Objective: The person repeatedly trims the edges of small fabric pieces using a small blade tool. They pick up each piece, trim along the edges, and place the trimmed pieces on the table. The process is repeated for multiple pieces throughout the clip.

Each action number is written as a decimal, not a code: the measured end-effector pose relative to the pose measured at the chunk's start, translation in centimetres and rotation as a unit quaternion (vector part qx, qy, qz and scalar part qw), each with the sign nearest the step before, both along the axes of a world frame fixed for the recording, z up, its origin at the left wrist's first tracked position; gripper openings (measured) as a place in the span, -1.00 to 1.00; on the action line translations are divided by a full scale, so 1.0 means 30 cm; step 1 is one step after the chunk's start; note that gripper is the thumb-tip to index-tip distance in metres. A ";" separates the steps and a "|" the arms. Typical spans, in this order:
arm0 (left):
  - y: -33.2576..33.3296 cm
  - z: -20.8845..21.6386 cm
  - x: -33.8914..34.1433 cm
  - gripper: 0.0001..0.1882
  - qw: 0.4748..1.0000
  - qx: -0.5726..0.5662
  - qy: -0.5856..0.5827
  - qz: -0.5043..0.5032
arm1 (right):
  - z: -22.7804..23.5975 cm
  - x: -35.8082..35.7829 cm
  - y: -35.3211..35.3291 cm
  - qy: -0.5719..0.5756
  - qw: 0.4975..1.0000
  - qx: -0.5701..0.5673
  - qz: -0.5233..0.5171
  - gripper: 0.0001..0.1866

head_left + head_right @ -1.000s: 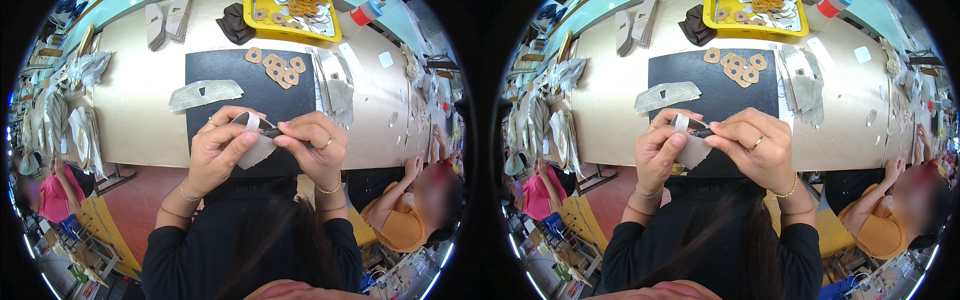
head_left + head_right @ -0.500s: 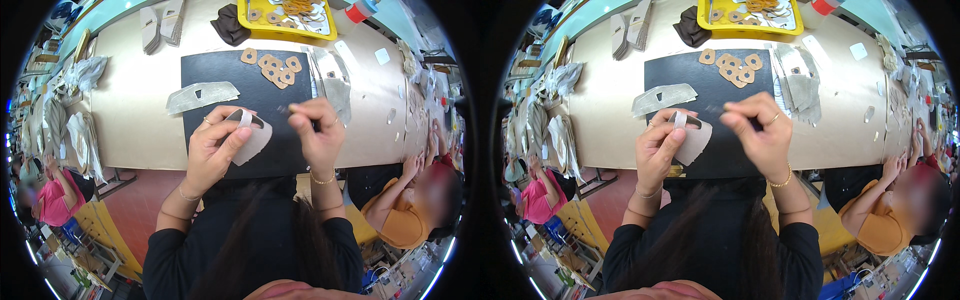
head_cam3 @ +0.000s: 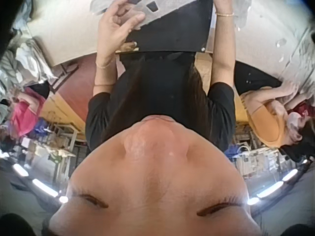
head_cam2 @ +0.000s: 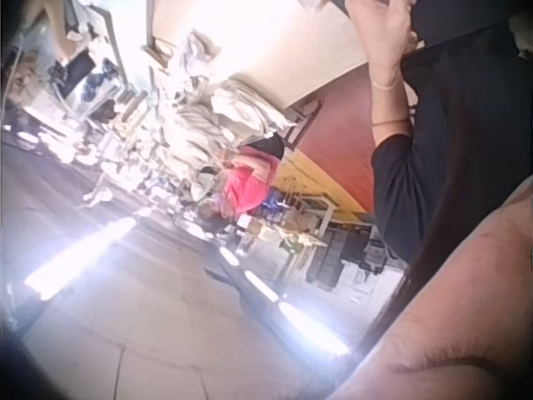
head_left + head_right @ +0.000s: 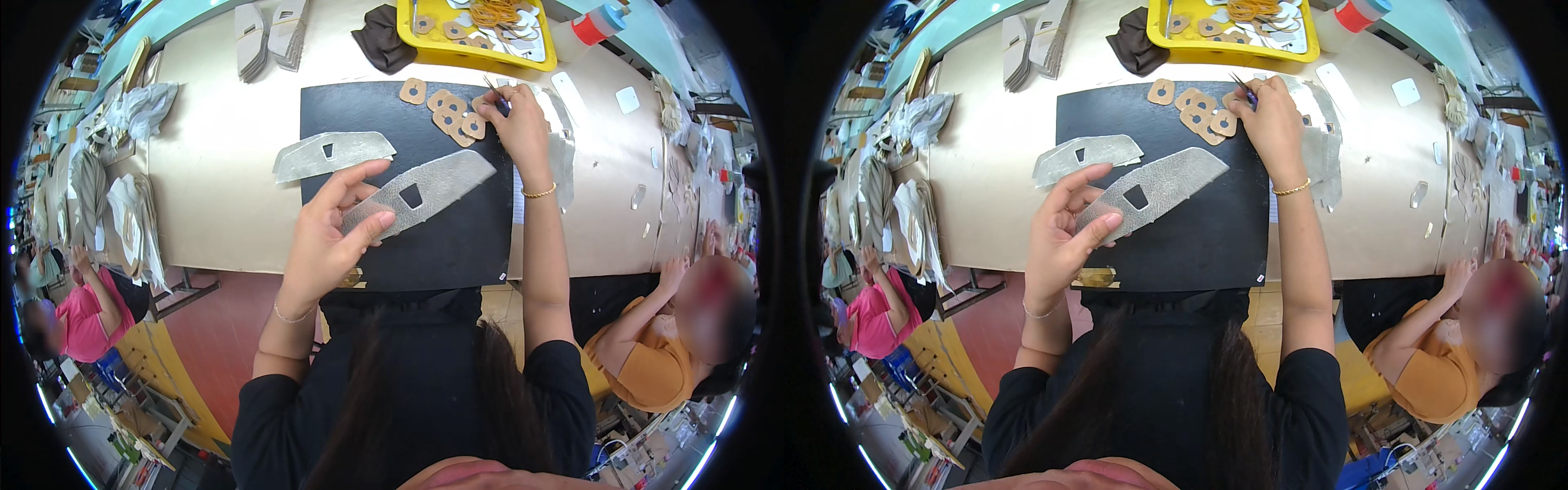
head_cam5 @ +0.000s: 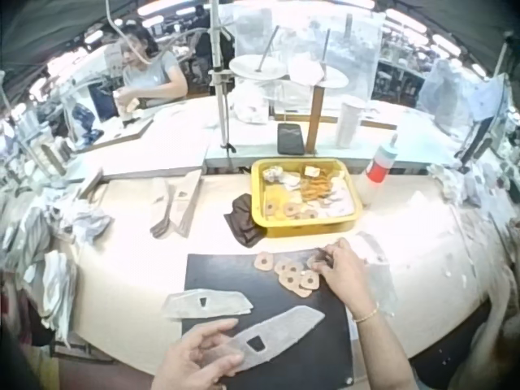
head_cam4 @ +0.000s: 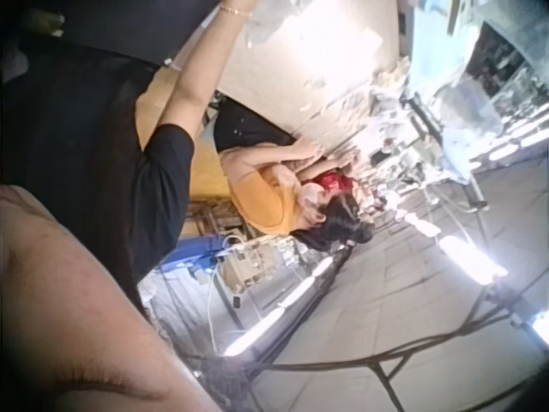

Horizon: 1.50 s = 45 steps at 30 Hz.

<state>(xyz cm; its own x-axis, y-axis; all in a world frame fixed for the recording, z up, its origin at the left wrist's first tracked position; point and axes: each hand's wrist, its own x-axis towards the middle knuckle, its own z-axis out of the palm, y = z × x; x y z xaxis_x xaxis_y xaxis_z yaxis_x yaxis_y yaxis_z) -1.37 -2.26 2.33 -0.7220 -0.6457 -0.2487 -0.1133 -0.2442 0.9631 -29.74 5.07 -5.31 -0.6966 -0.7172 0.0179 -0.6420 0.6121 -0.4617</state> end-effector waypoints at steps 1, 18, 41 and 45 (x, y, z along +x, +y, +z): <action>-0.006 0.001 0.002 -0.61 1.000 0.015 0.004 -0.005 | 0.001 0.001 -0.003 0.005 1.000 0.004 -0.003 -0.64; -0.030 -0.005 0.011 -0.73 0.957 -0.109 -0.045 -0.266 | 0.110 0.027 0.059 -0.118 0.986 -0.102 -0.059 -0.81; -0.028 -0.105 0.015 -0.75 0.949 -0.120 -0.056 -0.285 | 0.083 0.315 0.278 -0.376 0.912 -0.117 0.115 -0.72; -0.024 -0.133 0.020 -0.74 0.947 -0.150 -0.102 -0.265 | 0.071 0.351 0.330 -0.477 0.877 -0.035 0.056 -0.63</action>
<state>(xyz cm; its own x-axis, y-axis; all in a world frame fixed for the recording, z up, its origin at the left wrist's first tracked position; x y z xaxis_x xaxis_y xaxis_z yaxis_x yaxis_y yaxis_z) -0.79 -2.99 -1.65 -0.9215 -0.2687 -0.2805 -0.3341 0.1797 0.9253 -19.20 14.98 -3.17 -0.3446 -0.8026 -0.4868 0.0017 0.5181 -0.8553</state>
